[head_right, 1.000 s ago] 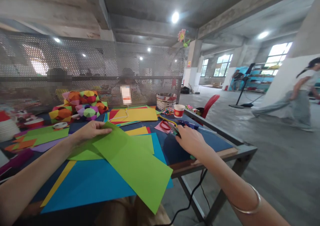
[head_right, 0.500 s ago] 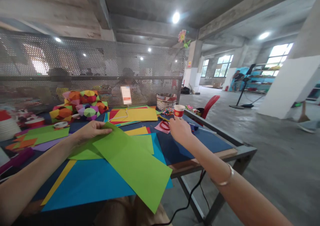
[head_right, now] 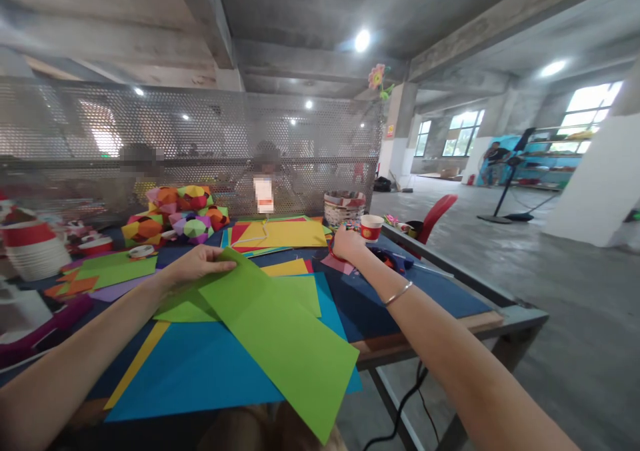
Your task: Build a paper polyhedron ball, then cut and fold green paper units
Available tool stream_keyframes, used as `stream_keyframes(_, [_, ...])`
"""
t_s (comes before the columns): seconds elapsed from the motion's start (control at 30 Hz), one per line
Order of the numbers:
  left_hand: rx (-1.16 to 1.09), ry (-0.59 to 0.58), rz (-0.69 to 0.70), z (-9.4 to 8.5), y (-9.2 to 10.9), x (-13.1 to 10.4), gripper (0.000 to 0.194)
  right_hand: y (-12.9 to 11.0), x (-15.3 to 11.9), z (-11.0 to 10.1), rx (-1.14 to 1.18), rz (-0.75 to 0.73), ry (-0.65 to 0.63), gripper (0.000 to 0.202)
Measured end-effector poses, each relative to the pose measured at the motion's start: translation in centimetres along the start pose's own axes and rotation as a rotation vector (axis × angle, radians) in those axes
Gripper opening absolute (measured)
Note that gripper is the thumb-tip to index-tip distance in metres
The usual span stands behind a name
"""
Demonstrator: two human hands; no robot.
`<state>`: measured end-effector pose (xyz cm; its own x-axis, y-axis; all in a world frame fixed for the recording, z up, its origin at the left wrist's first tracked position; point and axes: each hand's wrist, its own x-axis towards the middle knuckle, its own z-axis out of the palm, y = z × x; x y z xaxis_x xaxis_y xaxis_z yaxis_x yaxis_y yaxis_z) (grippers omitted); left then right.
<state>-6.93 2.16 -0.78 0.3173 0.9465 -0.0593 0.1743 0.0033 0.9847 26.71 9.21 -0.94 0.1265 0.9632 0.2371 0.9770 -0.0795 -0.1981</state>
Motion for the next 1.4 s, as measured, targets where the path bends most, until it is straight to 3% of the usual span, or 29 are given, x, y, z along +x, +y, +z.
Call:
stream_keyframes(0.13, [-0.015, -0.007, -0.006, -0.2, -0.1, 0.1, 0.046, -2.3, -0.7, -1.0, 0.252, -0.130, 0.169, 0.040])
stream_keyframes(0.2, [-0.024, -0.008, -0.005, -0.3, -0.2, 0.2, 0.048, -4.0, -1.3, -1.0, 0.397, -0.247, 0.164, 0.042])
stream_keyframes(0.37, [-0.052, 0.002, 0.017, -0.5, -0.2, 0.3, 0.047, -7.3, -3.8, 1.0, 0.712, -0.508, -0.165, 0.030])
stream_keyframes(0.53, [-0.080, 0.022, 0.024, -0.7, -0.3, 0.5, 0.047, -7.0, -5.3, 2.1, 0.849, -0.642, -0.364, 0.049])
stream_keyframes(0.7, [-0.108, 0.067, 0.020, -0.8, -0.3, 0.5, 0.047, -5.9, -5.7, 1.3, 0.862, -0.712, -0.413, 0.054])
stream_keyframes(0.97, [-0.121, 0.100, 0.021, -0.4, -0.2, 0.4, 0.050, -6.2, -6.9, 0.9, 0.775, -0.715, -0.459, 0.053])
stream_keyframes(1.4, [-0.166, 0.054, 0.026, 0.7, -0.6, 0.4, 0.049, -6.8, -7.4, 1.8, 0.614, -0.822, -0.233, 0.043])
